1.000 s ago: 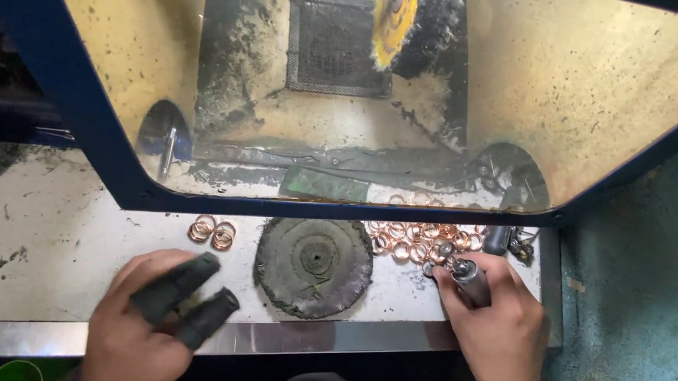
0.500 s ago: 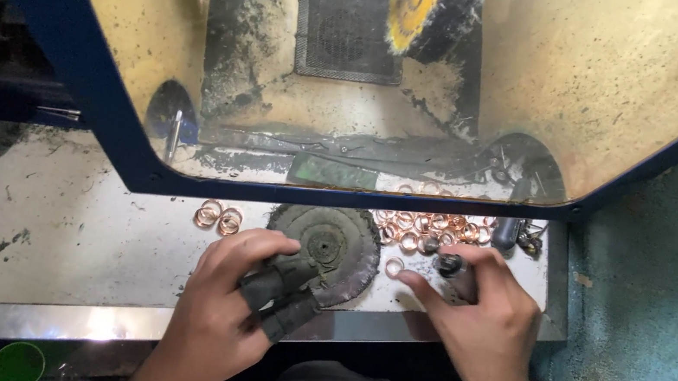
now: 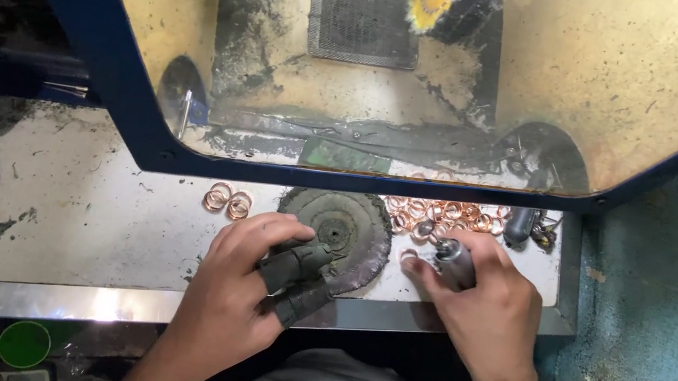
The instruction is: Polishing small metal rings using a handheld rotary tool and a stationary polishing wheel at a workbench.
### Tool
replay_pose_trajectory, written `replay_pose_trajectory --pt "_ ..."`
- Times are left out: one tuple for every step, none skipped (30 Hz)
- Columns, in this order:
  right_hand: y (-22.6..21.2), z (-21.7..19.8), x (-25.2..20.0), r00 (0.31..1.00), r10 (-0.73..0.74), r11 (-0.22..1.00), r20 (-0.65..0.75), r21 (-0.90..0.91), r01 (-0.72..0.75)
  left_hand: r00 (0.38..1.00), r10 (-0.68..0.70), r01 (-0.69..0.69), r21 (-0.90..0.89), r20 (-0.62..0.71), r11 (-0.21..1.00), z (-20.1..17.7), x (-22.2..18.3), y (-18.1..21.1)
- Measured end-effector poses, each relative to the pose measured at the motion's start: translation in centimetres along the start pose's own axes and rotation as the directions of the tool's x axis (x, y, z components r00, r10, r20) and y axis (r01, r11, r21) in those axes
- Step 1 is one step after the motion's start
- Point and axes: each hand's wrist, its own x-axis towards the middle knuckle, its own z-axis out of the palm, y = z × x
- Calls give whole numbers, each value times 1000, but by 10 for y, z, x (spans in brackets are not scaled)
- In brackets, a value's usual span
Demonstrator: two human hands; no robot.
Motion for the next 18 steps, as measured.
replay_pose_trajectory --pt "0 -1 -1 1000 -3 1000 2 3 3 1000 -3 3 2 -2 1000 0 0 0" --pt "1 -2 -1 1000 12 1000 8 21 -13 999 34 -34 13 -23 999 0 0 0" --pt "2 -3 -1 1000 27 999 13 38 -27 996 74 -73 23 -46 997 0 0 0" --pt "-2 -4 -1 1000 23 999 13 39 -24 996 73 -71 24 -49 997 0 -1 -1" --pt "-6 -6 -2 994 104 993 37 55 -106 997 67 -66 29 -25 997 1 -2 -3" --pt "-9 -8 -3 981 183 980 61 68 -187 998 62 -62 34 -2 998 3 -3 -4" --pt "-9 -8 -4 981 185 980 61 66 -189 998 63 -63 32 -1 998 3 -2 -4" --pt "-9 -8 -4 982 183 980 57 64 -186 998 62 -62 34 -2 998 3 -2 -4" --pt "-9 -7 -4 982 179 981 54 64 -182 998 60 -60 38 -4 997 2 -2 -3" --pt "-10 -8 -4 982 179 981 54 64 -182 998 60 -60 38 -3 997 2 -1 -3" --pt "-11 -9 -3 973 205 974 103 72 -213 998 67 -67 30 -20 997 2 -1 -3" --pt "-12 -10 -2 961 229 967 153 79 -243 997 74 -73 22 -36 997 2 0 -2" --pt "-12 -10 -1 962 227 967 153 80 -241 997 74 -73 24 -39 997 1 0 -2" --pt "-12 -11 1 941 262 958 216 57 -280 997 69 -69 7 -23 998 0 1 -1" --pt "-12 -11 2 914 298 947 277 31 -319 998 65 -65 -9 -7 998 -1 2 -1" --pt "-19 -15 5 914 297 948 276 33 -317 998 65 -65 -7 -8 998 -2 2 -1" --pt "-26 -19 7 910 280 939 306 109 -325 998 61 -62 -12 -6 998 -2 2 -1" --pt "-32 -22 9 906 260 925 334 183 -333 998 58 -58 -17 -4 998 -1 1 -1"
